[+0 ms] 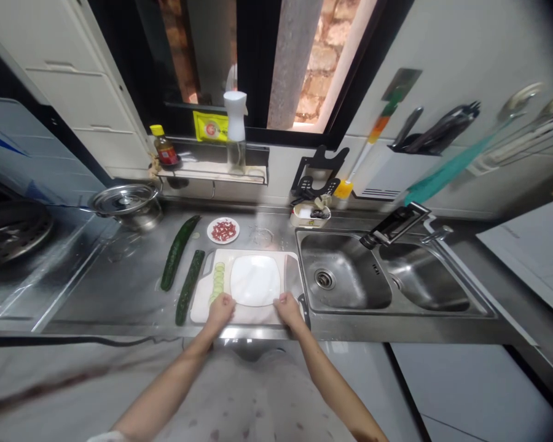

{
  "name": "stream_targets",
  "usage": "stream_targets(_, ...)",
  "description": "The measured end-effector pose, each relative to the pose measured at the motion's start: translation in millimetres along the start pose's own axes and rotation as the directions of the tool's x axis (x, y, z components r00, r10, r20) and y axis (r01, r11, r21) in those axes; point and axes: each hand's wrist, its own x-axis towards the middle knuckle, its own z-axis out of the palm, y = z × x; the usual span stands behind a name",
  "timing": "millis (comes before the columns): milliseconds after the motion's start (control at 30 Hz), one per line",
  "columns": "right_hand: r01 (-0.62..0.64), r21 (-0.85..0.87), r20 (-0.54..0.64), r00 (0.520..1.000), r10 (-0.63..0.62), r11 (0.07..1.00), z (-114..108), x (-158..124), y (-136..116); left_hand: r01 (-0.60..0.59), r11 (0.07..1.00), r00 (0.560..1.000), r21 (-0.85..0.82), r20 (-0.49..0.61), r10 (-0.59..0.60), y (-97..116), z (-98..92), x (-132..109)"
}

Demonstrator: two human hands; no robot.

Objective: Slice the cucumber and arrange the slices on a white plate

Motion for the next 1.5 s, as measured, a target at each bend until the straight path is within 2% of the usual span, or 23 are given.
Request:
stream_targets(300, -0.012, -0.027, 0.006, 1.0, 0.012, 1.0, -3, -3, -7, 0.035, 0.998, 0.999, -0.046, 0.023, -0.034, 4, -1.7, -9)
stream_targets(400, -0.003, -0.075, -0.006, 1.0, 0.003, 0.997, -5, -4, -11, -0.068, 0.99, 0.997, 0.126, -0.03, 0.072, 2, -13.4, -12)
stream_targets(467, 0.011, -0.103, -0.003, 1.0, -0.011, 0.995, -7, -4, -13, -0.156, 0.943, 0.977, 0.295, -0.092, 0.19, -2, -25.2, -12)
stream_targets(533, 0.024, -0.134, 0.003, 1.0, -0.024, 0.991, -9, -5, -16, -0.171, 0.896, 0.959, 0.41, -0.139, 0.246, -5, -38.0, -10)
stream_targets(633, 0.036, -0.192, 0.013, 0.999, -0.034, 0.981, -12, -8, -21, -0.153, 0.846, 0.948, 0.511, -0.166, 0.272, -10, -53.9, -7)
stream_targets(733, 0.042, -0.253, 0.014, 0.999, -0.04, 0.967, -16, -11, -26, -0.129, 0.805, 0.946, 0.579, -0.171, 0.275, -14, -62.2, -5)
stream_targets(967, 0.073, -0.272, 0.001, 0.997, -0.076, 0.959, -24, -16, -33, -0.115, 0.737, 0.949, 0.666, -0.145, 0.279, -20, -61.7, -3)
stream_targets(1200, 0.114, -0.225, -0.045, 0.991, -0.127, 0.968, -27, -18, -31, -0.097, 0.727, 0.941, 0.68, -0.176, 0.29, -21, -58.9, 1)
stream_targets(1367, 0.136, -0.185, -0.09, 0.984, -0.155, 0.973, -28, -18, -30, -0.112, 0.768, 0.93, 0.631, -0.205, 0.305, -19, -57.1, -2)
stream_targets(1500, 0.175, -0.154, -0.103, 0.976, -0.192, 0.972, -30, -18, -29, -0.144, 0.848, 0.931, 0.51, -0.222, 0.291, -13, -56.5, -10)
